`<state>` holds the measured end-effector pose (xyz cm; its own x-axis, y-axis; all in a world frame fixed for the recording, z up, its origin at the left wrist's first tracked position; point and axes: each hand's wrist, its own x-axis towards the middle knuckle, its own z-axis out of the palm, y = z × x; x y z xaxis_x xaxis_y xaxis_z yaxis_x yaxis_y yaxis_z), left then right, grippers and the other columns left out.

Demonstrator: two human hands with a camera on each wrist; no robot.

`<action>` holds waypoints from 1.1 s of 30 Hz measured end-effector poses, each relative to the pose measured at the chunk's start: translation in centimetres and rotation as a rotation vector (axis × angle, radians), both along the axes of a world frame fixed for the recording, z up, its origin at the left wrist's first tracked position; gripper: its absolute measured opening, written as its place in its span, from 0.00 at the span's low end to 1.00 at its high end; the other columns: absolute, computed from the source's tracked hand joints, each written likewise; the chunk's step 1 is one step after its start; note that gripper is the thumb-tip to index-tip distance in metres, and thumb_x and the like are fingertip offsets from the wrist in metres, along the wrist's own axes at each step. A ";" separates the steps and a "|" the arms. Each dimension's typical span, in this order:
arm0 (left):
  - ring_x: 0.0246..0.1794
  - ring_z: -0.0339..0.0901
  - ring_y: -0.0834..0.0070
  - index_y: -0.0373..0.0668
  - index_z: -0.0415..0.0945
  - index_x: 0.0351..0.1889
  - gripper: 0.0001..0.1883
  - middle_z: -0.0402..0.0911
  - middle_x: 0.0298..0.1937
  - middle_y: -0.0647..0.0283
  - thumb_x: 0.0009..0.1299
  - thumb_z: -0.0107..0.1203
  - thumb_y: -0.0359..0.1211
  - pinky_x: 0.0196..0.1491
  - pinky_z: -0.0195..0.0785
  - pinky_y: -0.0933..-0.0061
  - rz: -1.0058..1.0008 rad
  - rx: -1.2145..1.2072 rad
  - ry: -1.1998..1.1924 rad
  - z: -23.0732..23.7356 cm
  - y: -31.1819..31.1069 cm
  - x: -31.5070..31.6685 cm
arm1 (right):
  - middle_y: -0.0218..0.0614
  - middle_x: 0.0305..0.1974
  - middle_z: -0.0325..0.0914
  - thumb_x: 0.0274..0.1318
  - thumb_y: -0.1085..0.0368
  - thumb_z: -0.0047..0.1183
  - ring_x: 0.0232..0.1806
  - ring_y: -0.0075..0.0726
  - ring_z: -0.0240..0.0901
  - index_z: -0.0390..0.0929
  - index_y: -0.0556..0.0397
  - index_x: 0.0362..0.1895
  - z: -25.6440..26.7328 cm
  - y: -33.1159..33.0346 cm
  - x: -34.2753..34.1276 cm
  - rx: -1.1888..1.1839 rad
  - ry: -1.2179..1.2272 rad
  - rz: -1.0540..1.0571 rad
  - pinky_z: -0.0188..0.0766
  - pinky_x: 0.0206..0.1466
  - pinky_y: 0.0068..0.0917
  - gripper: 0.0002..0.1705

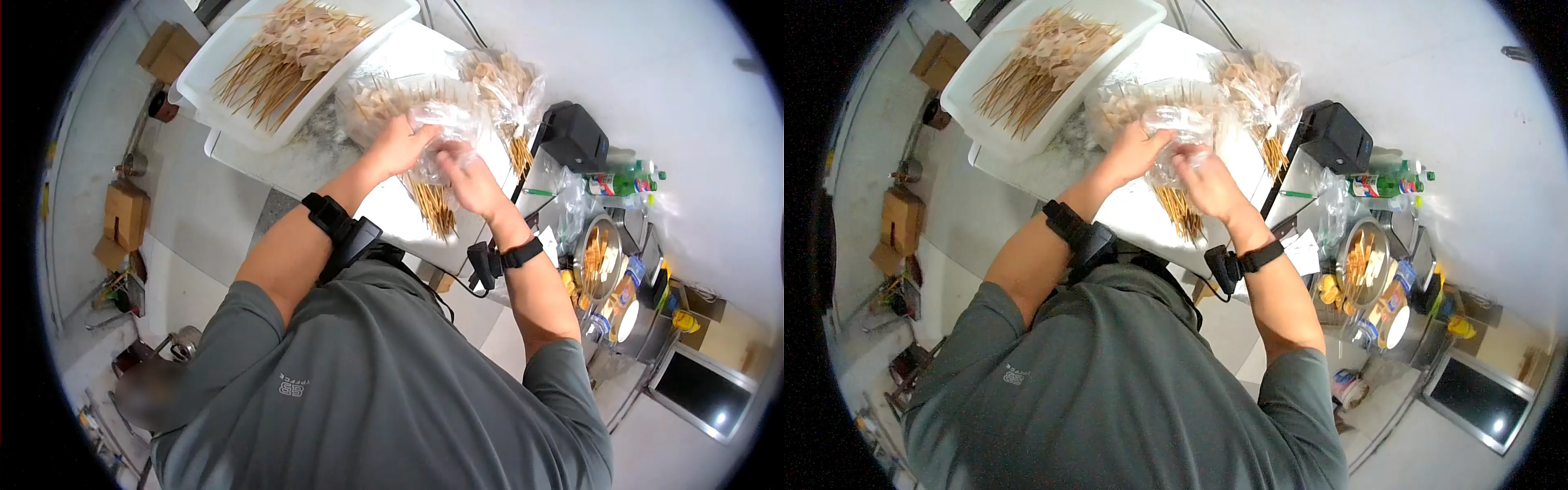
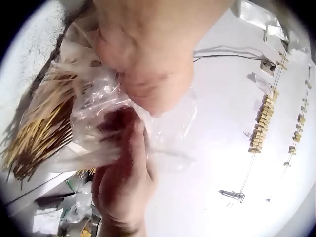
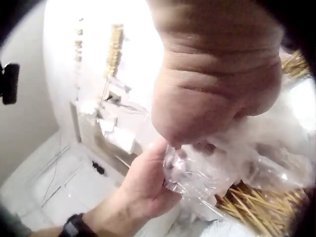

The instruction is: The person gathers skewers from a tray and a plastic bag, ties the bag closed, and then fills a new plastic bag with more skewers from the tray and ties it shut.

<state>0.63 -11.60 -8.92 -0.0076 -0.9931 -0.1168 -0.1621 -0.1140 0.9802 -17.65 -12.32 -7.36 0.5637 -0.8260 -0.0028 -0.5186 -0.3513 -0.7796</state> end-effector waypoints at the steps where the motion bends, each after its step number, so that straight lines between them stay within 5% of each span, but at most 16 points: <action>1: 0.42 0.79 0.71 0.35 0.78 0.48 0.13 0.84 0.39 0.60 0.73 0.51 0.34 0.48 0.72 0.69 0.004 0.001 0.003 -0.4 -0.1 0.0 | 0.51 0.41 0.80 0.66 0.57 0.45 0.47 0.50 0.77 0.76 0.61 0.48 -0.3 -0.2 -0.5 0.001 0.003 0.004 0.70 0.53 0.40 0.19; 4: 0.40 0.79 0.74 0.36 0.78 0.48 0.13 0.83 0.36 0.60 0.76 0.48 0.35 0.45 0.72 0.72 0.001 0.010 0.330 -1.6 -0.2 -0.2 | 0.36 0.39 0.79 0.72 0.56 0.41 0.42 0.29 0.72 0.74 0.63 0.49 -0.3 -0.6 -0.8 0.160 -0.291 -0.263 0.69 0.48 0.27 0.21; 11: 0.25 0.75 0.77 0.37 0.77 0.43 0.16 0.78 0.24 0.65 0.79 0.44 0.40 0.32 0.69 0.74 -0.113 0.109 0.301 1.3 0.3 0.2 | 0.32 0.34 0.77 0.73 0.54 0.39 0.35 0.24 0.70 0.75 0.62 0.47 0.3 -0.6 0.5 0.460 -0.517 -0.426 0.68 0.41 0.23 0.22; 13: 0.22 0.74 0.77 0.37 0.77 0.42 0.17 0.77 0.23 0.66 0.78 0.44 0.41 0.30 0.68 0.72 -0.118 0.197 0.253 1.5 0.5 0.0 | 0.41 0.35 0.79 0.72 0.53 0.40 0.35 0.31 0.73 0.76 0.62 0.47 1.3 -1.0 0.0 0.340 -0.381 -0.368 0.70 0.43 0.26 0.23; 15: 0.22 0.75 0.76 0.35 0.77 0.42 0.17 0.78 0.23 0.66 0.77 0.47 0.41 0.28 0.67 0.71 -0.013 0.180 0.061 1.6 0.6 -0.5 | 0.56 0.39 0.79 0.70 0.51 0.42 0.39 0.48 0.76 0.76 0.64 0.44 3.3 -1.3 -0.2 -0.257 0.193 -0.174 0.72 0.45 0.33 0.24; 16: 0.22 0.75 0.76 0.35 0.77 0.42 0.17 0.78 0.23 0.66 0.77 0.47 0.41 0.28 0.67 0.71 -0.013 0.180 0.065 1.2 0.7 -0.7 | 0.63 0.38 0.77 0.67 0.49 0.46 0.42 0.62 0.75 0.76 0.65 0.42 4.3 -1.5 -0.6 -0.487 0.293 -0.056 0.72 0.46 0.43 0.26; 17: 0.23 0.75 0.75 0.34 0.77 0.43 0.16 0.78 0.24 0.65 0.76 0.48 0.40 0.29 0.68 0.69 0.032 0.053 -0.011 0.7 0.8 -1.1 | 0.63 0.38 0.77 0.67 0.49 0.46 0.42 0.62 0.75 0.76 0.65 0.42 4.6 -1.7 -1.2 -0.488 0.297 -0.056 0.72 0.46 0.43 0.26; 19: 0.24 0.76 0.74 0.34 0.76 0.44 0.16 0.79 0.24 0.64 0.75 0.49 0.40 0.31 0.68 0.68 0.078 -0.077 -0.084 0.0 0.6 -1.4 | 0.60 0.34 0.78 0.65 0.50 0.50 0.41 0.64 0.76 0.77 0.63 0.41 5.1 -2.0 -2.1 -0.219 0.714 -0.088 0.71 0.46 0.49 0.24; 21: 0.44 0.82 0.52 0.37 0.78 0.50 0.18 0.84 0.41 0.49 0.71 0.51 0.40 0.50 0.72 0.61 0.144 -0.036 -0.068 0.0 0.5 -1.6 | 0.57 0.30 0.79 0.61 0.53 0.55 0.38 0.63 0.76 0.77 0.61 0.46 6.3 -1.6 -2.4 -0.125 0.566 -0.182 0.72 0.44 0.48 0.22; 22: 0.44 0.82 0.52 0.37 0.78 0.50 0.18 0.84 0.41 0.49 0.71 0.51 0.40 0.50 0.72 0.61 0.141 -0.035 -0.063 0.0 0.5 -1.7 | 0.56 0.31 0.79 0.60 0.54 0.56 0.38 0.62 0.77 0.77 0.59 0.48 6.5 -1.5 -2.9 -0.020 0.430 -0.152 0.72 0.44 0.45 0.21; 24: 0.44 0.83 0.56 0.38 0.79 0.49 0.17 0.85 0.41 0.51 0.69 0.54 0.39 0.49 0.73 0.64 0.151 -0.062 0.004 0.4 0.4 -1.7 | 0.56 0.36 0.80 0.57 0.57 0.58 0.39 0.56 0.79 0.76 0.58 0.52 6.4 -1.5 -4.0 0.137 0.287 -0.111 0.74 0.44 0.38 0.23; 29: 0.40 0.83 0.67 0.39 0.80 0.48 0.15 0.86 0.37 0.58 0.67 0.58 0.38 0.46 0.73 0.68 -0.072 -0.092 0.057 0.0 0.5 -1.5 | 0.48 0.36 0.82 0.57 0.66 0.57 0.38 0.42 0.79 0.74 0.58 0.55 6.8 0.1 -3.2 0.017 0.266 -0.225 0.74 0.46 0.32 0.21; 31: 0.38 0.83 0.71 0.39 0.81 0.47 0.14 0.86 0.36 0.61 0.67 0.58 0.37 0.45 0.73 0.70 -0.106 -0.097 0.143 -0.8 0.0 -1.0 | 0.41 0.37 0.81 0.59 0.71 0.53 0.37 0.34 0.79 0.74 0.60 0.54 4.3 0.0 -3.4 0.043 -0.091 -0.403 0.74 0.44 0.30 0.18; 33: 0.34 0.81 0.76 0.38 0.81 0.43 0.11 0.85 0.33 0.64 0.70 0.56 0.35 0.40 0.73 0.71 -0.149 0.129 0.280 -1.0 -0.5 -0.3 | 0.38 0.38 0.81 0.62 0.72 0.48 0.36 0.30 0.78 0.74 0.60 0.52 5.3 0.9 -1.7 0.159 -0.182 -0.469 0.75 0.42 0.28 0.14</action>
